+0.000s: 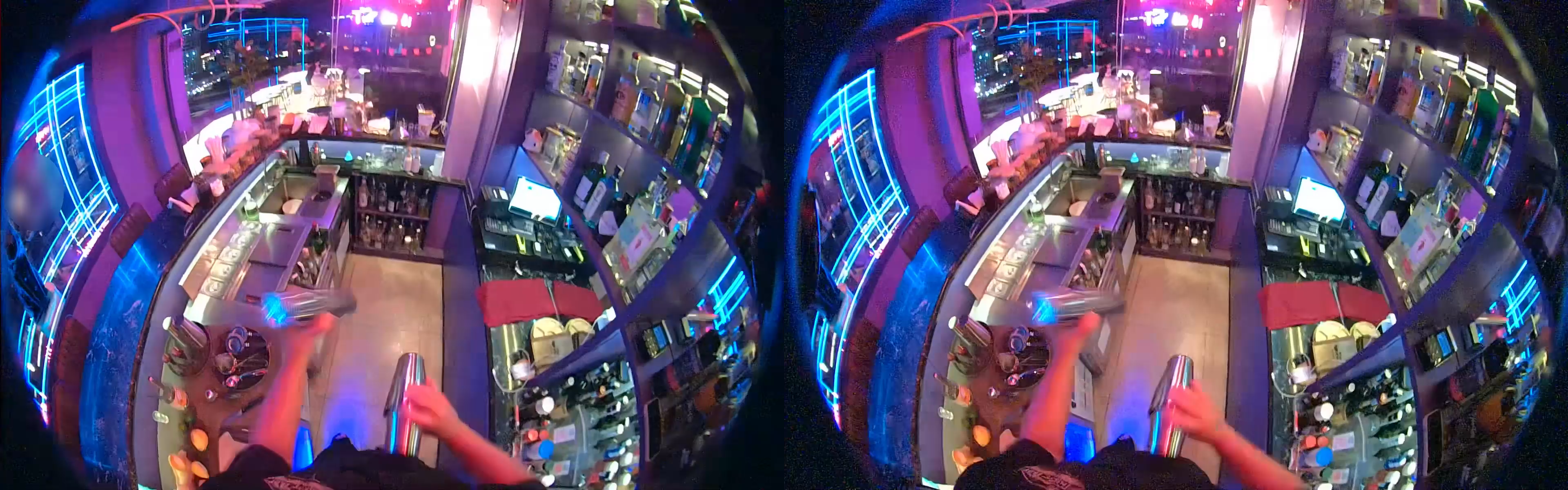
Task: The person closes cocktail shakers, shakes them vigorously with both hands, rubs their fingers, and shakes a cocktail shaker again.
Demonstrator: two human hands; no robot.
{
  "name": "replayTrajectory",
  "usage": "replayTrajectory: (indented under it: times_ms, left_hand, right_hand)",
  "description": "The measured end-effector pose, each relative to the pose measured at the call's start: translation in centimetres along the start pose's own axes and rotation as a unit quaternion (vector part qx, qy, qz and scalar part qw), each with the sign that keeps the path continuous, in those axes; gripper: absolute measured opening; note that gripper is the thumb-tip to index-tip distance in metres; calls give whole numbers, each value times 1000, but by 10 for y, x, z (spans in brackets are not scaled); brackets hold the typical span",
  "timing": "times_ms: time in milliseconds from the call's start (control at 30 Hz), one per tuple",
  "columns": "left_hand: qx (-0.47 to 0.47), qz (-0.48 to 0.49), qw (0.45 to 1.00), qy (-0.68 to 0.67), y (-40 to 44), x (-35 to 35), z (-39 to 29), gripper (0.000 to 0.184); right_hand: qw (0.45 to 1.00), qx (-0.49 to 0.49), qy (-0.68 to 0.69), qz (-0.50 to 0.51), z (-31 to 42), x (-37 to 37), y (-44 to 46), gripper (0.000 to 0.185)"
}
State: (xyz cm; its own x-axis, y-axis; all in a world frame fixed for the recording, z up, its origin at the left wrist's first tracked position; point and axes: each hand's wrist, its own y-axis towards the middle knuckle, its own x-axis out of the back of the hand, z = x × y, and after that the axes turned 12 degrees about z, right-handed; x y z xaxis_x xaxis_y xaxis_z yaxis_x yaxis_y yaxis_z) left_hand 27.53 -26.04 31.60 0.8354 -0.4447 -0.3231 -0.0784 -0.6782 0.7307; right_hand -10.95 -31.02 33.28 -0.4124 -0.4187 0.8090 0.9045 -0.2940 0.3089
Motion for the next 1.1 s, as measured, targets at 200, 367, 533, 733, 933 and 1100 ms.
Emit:
replayTrajectory:
  times_ms: [200, 367, 533, 733, 933, 1100]
  left_hand:
    - [7, 337, 716, 611, 6, -124, -36, 31]
    - [160, -174, 913, 332, -9, -72, -9, 31]
    - [-52, 306, 756, 577, 9, -96, -17, 25]
    - [105, -200, 780, 584, -66, -26, 26, 41]
    - [133, 243, 692, 667, -43, -38, -20, 38]
    - [147, -381, 865, 292, -82, -31, -20, 80]
  right_hand:
    - [910, -115, 296, -265, -33, 63, 72, 46]
    - [995, -73, 58, 47, -28, 11, -3, 31]
    - [892, -181, 361, -206, -65, 99, 91, 40]
    - [988, -122, 91, 11, -75, 3, 50, 40]
    - [900, -107, 307, -290, -43, 102, 91, 52]
    - [901, 58, 225, -367, 76, 131, 18, 73]
